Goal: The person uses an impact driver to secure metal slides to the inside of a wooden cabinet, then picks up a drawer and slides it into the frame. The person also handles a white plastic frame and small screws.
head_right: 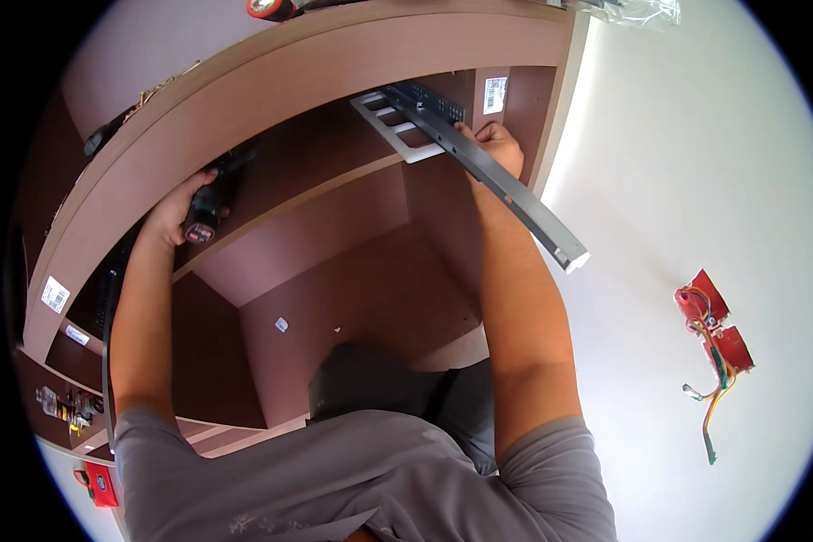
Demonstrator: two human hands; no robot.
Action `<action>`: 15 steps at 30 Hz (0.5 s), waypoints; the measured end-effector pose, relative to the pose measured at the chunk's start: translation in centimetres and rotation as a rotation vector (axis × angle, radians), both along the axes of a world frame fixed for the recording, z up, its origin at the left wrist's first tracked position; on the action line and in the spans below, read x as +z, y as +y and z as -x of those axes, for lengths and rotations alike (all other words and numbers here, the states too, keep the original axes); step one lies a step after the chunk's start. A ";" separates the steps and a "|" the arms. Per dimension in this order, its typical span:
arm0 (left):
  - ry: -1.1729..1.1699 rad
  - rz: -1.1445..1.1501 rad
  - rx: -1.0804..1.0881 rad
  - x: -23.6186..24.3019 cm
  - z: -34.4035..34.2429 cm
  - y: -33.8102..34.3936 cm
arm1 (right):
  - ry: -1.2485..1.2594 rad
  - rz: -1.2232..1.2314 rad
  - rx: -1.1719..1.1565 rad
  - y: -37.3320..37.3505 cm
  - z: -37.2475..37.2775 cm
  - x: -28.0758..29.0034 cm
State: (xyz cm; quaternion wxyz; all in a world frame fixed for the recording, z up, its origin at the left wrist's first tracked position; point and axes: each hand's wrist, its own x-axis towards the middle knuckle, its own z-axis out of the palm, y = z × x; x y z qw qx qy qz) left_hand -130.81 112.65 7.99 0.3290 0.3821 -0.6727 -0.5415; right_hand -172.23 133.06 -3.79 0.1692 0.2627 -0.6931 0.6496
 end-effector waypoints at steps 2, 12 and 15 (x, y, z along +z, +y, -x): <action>0.120 -0.156 0.007 -0.8 0.1 1.9 | -0.028 0.009 0.024 0.0 -0.3 0.1; 0.560 -0.242 -0.140 -6.0 4.9 12.9 | 0.005 0.040 0.053 0.2 0.4 -0.8; 0.657 -0.397 -0.133 -7.2 7.1 15.9 | 0.019 0.132 0.104 -0.6 2.0 -2.1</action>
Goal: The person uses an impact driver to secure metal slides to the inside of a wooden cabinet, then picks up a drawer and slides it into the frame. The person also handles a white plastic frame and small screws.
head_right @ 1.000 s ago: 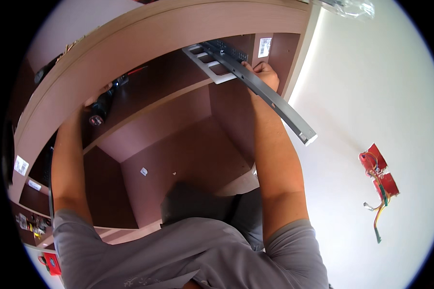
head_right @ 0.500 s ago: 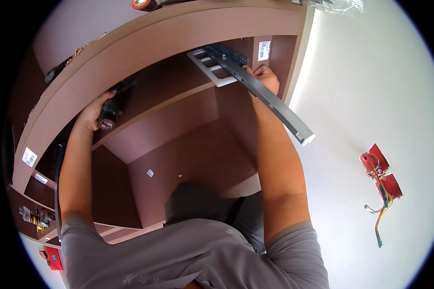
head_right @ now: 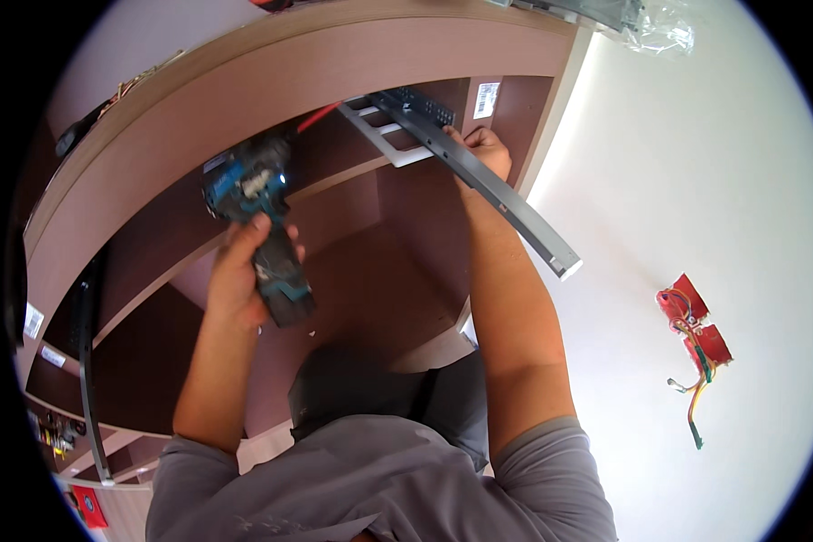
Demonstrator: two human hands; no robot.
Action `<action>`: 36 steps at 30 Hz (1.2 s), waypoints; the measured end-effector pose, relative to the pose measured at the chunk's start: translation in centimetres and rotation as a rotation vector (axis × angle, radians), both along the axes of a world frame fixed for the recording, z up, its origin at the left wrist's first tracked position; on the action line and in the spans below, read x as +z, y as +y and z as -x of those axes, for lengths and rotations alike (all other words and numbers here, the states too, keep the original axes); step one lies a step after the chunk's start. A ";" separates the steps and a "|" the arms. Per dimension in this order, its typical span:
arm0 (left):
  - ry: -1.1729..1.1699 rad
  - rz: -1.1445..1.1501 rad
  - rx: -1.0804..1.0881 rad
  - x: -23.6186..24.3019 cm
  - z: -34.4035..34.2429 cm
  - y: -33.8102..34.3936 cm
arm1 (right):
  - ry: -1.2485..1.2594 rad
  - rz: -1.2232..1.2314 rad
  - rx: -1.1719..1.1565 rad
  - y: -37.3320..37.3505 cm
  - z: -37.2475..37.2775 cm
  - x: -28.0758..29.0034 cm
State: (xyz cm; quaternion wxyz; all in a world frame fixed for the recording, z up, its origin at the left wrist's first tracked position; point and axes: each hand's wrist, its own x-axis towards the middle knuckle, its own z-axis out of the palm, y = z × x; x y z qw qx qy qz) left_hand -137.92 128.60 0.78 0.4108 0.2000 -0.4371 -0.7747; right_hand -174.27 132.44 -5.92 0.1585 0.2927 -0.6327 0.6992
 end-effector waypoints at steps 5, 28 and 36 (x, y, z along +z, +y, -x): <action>0.046 0.024 -0.052 -4.0 1.4 -0.5 | 0.021 -0.034 -0.047 -0.2 -1.2 0.7; 0.180 0.095 -0.116 -2.2 8.6 -2.2 | 0.002 0.002 -0.051 -0.2 -0.8 0.8; 0.130 0.123 -0.231 -3.0 10.1 -2.9 | -0.022 -0.062 -0.087 0.2 -1.8 1.5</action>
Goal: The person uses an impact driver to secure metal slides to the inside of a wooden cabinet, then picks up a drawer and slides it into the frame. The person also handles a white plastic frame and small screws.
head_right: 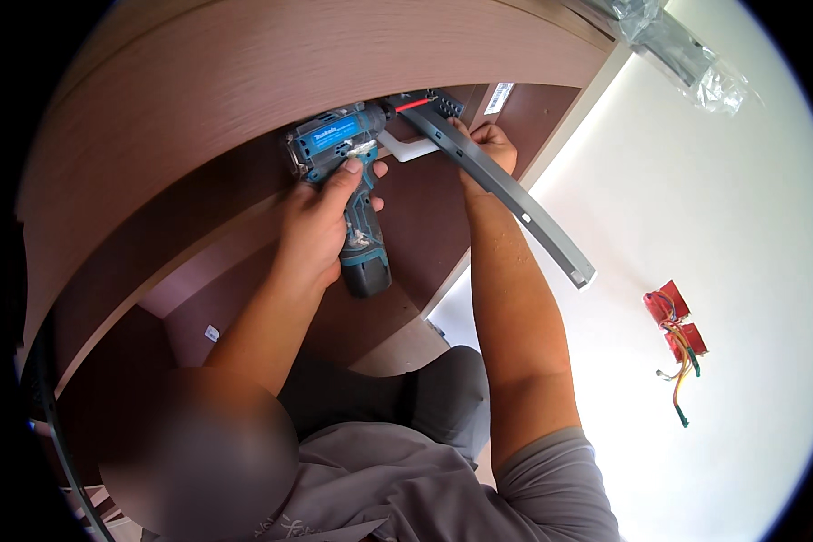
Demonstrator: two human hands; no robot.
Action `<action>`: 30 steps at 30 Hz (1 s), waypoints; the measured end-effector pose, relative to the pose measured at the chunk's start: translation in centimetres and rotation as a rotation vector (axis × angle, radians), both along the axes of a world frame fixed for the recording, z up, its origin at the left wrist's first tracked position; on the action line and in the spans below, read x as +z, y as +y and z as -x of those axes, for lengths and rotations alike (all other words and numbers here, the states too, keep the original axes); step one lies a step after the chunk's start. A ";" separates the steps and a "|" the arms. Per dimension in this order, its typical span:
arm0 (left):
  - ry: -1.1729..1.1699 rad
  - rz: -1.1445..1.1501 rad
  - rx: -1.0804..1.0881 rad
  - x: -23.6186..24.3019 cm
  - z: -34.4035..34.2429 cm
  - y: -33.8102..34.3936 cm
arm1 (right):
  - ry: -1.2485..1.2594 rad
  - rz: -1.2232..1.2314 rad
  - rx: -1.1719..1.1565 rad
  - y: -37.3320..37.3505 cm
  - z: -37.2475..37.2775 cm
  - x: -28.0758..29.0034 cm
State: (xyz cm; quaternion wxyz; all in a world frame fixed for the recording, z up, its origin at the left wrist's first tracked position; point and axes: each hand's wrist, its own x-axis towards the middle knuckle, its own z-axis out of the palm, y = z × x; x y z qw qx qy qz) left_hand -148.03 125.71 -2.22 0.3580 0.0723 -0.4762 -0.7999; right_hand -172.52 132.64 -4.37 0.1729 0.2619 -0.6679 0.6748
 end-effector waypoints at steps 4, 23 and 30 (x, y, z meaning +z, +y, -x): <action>0.000 0.030 -0.006 -0.5 0.7 -0.2 | 0.020 0.007 0.021 -0.1 -0.7 0.3; -0.001 0.040 -0.061 -0.6 1.8 -0.4 | 0.083 0.053 0.120 0.2 -0.8 0.3; 0.014 0.062 -0.060 -0.9 1.8 -0.5 | 0.008 -0.056 0.025 0.3 -1.2 0.7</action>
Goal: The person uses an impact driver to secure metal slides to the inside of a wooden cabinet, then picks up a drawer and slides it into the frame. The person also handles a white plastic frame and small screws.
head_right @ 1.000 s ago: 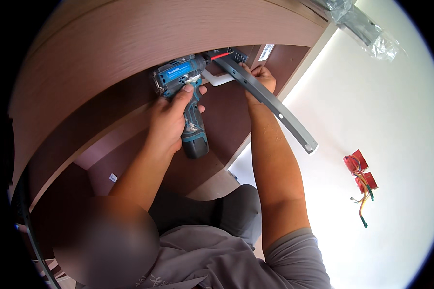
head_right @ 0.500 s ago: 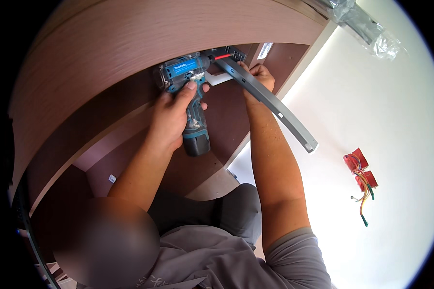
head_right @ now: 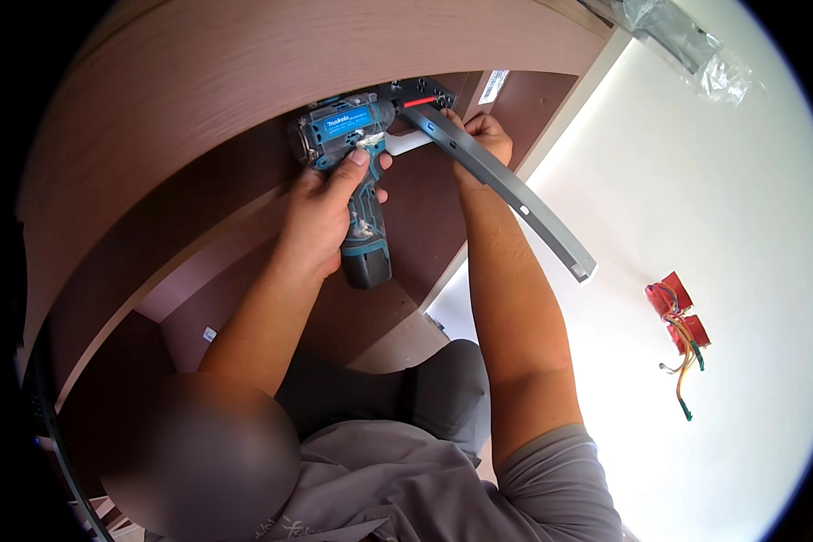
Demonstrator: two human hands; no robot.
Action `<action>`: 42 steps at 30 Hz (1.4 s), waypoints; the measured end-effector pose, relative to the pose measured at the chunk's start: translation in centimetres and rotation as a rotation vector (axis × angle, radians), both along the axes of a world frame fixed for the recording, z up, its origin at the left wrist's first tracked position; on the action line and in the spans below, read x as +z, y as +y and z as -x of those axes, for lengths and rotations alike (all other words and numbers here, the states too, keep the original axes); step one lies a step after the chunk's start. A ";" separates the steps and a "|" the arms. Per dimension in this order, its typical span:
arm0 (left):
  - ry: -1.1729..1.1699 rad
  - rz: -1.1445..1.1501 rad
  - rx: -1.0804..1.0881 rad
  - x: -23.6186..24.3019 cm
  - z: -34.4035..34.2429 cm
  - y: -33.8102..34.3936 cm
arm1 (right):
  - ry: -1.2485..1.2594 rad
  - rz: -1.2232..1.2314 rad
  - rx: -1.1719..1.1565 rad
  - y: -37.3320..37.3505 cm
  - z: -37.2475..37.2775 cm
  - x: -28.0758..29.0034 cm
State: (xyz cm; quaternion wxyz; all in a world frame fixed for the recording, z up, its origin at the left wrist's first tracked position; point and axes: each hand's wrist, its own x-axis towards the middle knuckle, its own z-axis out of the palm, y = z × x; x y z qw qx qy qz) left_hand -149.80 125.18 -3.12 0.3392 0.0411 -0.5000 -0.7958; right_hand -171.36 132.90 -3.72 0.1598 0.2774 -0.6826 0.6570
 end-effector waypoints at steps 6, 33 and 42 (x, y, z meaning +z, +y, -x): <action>0.013 -0.004 -0.014 -0.1 -0.1 0.0 | 0.075 0.196 0.145 -0.5 1.7 -1.4; -0.014 0.026 -0.017 -0.4 -0.2 0.0 | 0.070 0.050 -0.002 -0.3 1.5 -1.4; -0.018 0.023 -0.014 -0.2 0.0 0.0 | 0.052 0.031 0.009 -0.2 1.5 -1.3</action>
